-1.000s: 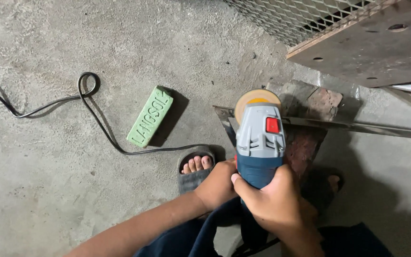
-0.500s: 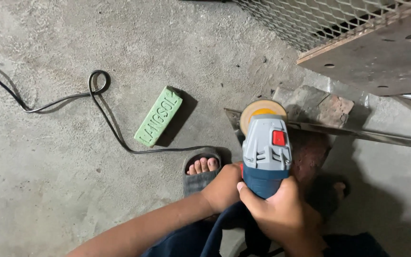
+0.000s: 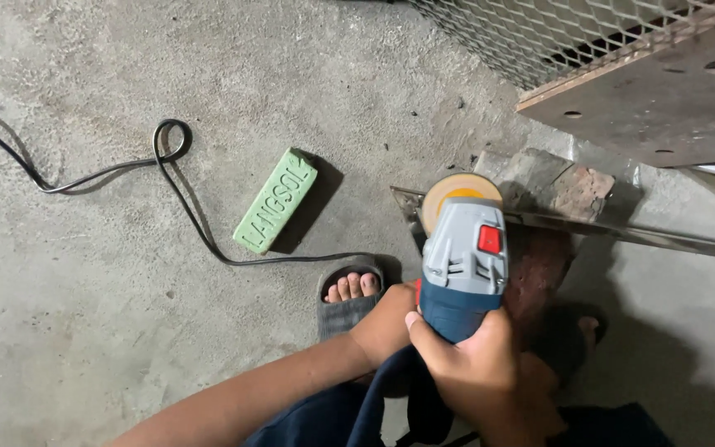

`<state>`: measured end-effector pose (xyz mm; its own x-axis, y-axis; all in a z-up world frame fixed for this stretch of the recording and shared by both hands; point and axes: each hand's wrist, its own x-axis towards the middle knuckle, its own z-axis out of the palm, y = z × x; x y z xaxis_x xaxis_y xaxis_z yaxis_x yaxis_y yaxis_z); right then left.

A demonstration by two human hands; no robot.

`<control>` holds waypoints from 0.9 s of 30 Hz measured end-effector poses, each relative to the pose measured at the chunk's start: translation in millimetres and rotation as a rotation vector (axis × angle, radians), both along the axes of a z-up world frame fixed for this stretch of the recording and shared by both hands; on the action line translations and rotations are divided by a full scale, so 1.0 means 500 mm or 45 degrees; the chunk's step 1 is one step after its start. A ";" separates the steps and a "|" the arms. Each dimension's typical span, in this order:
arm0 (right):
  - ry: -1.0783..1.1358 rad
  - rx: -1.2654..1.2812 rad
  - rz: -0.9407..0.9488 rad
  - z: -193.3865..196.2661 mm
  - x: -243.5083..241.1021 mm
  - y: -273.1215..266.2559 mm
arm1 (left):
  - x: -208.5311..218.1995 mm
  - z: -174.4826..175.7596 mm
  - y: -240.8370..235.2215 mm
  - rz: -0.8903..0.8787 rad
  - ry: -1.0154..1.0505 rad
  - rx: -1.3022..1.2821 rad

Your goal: Polishing the edges of a stainless steel frame using an angle grinder and polishing compound.

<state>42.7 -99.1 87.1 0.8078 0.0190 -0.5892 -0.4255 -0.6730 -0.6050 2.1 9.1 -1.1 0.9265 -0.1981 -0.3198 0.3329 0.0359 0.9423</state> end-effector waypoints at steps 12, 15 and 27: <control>0.142 -0.058 0.096 0.041 0.055 0.034 | 0.003 0.002 0.000 0.023 0.020 0.019; -0.014 0.049 0.121 0.024 0.036 0.034 | -0.004 -0.001 0.005 0.026 0.023 0.014; 0.000 0.078 0.125 0.021 0.035 0.028 | -0.011 -0.010 0.000 0.056 0.053 0.010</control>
<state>60.1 -85.3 97.9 0.8004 0.1337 -0.5843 -0.3593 -0.6732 -0.6463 -3.2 9.2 -5.9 0.9201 -0.1547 -0.3599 0.3704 0.0441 0.9278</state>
